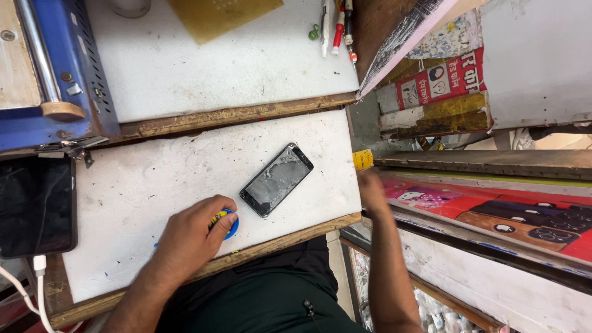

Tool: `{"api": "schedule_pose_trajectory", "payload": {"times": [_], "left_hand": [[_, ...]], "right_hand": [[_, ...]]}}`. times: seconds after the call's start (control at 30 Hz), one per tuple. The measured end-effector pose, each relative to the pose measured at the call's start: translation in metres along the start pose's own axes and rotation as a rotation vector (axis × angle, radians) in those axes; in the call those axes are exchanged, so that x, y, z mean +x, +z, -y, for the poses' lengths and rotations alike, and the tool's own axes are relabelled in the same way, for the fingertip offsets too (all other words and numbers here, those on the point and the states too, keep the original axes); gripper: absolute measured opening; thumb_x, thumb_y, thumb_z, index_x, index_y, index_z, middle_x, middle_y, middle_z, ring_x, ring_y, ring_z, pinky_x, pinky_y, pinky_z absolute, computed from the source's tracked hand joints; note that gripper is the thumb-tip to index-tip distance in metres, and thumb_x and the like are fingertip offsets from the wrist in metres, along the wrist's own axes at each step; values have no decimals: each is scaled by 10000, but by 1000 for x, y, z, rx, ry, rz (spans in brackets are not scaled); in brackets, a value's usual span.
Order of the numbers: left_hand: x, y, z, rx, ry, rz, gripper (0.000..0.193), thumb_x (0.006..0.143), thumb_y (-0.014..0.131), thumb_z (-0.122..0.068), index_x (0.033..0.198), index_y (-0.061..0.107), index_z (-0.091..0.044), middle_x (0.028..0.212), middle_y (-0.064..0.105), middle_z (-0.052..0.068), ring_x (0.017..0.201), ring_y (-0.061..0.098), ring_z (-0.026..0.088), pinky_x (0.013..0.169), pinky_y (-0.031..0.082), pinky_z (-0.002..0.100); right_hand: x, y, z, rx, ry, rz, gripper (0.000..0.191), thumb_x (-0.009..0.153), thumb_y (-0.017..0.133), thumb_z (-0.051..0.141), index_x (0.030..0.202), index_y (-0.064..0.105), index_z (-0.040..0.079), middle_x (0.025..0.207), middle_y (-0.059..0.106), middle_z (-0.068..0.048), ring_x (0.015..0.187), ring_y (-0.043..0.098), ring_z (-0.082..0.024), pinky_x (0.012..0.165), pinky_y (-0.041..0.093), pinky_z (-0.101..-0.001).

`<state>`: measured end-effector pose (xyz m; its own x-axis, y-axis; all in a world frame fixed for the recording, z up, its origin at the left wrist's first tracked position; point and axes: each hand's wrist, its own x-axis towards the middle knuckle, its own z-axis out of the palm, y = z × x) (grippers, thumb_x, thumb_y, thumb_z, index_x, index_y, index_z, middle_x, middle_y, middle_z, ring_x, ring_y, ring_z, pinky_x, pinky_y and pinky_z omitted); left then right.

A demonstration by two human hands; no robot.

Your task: The person applies a screen protector to a smartphone by smoothing the surface with a small blue tool and fingers. They repeatedly press and rub the screen to remove bubbles and ensure adhesion, occasionally lifting the protector to adjust alignment.

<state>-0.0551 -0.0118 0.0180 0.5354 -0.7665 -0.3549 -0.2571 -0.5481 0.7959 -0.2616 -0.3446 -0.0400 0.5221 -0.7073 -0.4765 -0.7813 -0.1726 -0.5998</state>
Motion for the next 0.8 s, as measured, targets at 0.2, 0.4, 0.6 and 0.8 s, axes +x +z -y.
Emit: {"api": "schedule_pose_trajectory", "payload": {"times": [0.2,0.4,0.6,0.8], "left_hand": [[-5,15,-7,2,66,-95,279,901,689,-298,1118,697,-122,1047,766,130,879,760,327,739,619,416],[1,40,-16,236,29,37,344,876,728,-410,1067,726,-124,923,768,117,789,748,339,707,603,448],[-5,50,-19,280,85,-17,336,885,720,-410,986,720,-90,857,756,106,723,737,337,624,596,446],[-1,31,-24,325,-75,-46,413,894,729,-500,983,713,-97,946,730,105,713,745,272,618,607,412]], "right_hand": [[-4,-25,70,-54,-483,-304,262,985,667,112,1233,746,145,1017,782,-47,787,716,-128,666,597,-303],[-7,37,140,-196,-642,-30,230,895,795,203,1097,776,95,955,775,-103,773,735,-202,687,584,-319],[4,51,155,-193,-663,42,135,891,786,200,975,786,94,859,783,-54,745,740,-172,700,586,-319],[10,50,155,-151,-548,100,116,931,753,180,947,739,66,767,759,-49,691,722,-143,651,568,-305]]}}
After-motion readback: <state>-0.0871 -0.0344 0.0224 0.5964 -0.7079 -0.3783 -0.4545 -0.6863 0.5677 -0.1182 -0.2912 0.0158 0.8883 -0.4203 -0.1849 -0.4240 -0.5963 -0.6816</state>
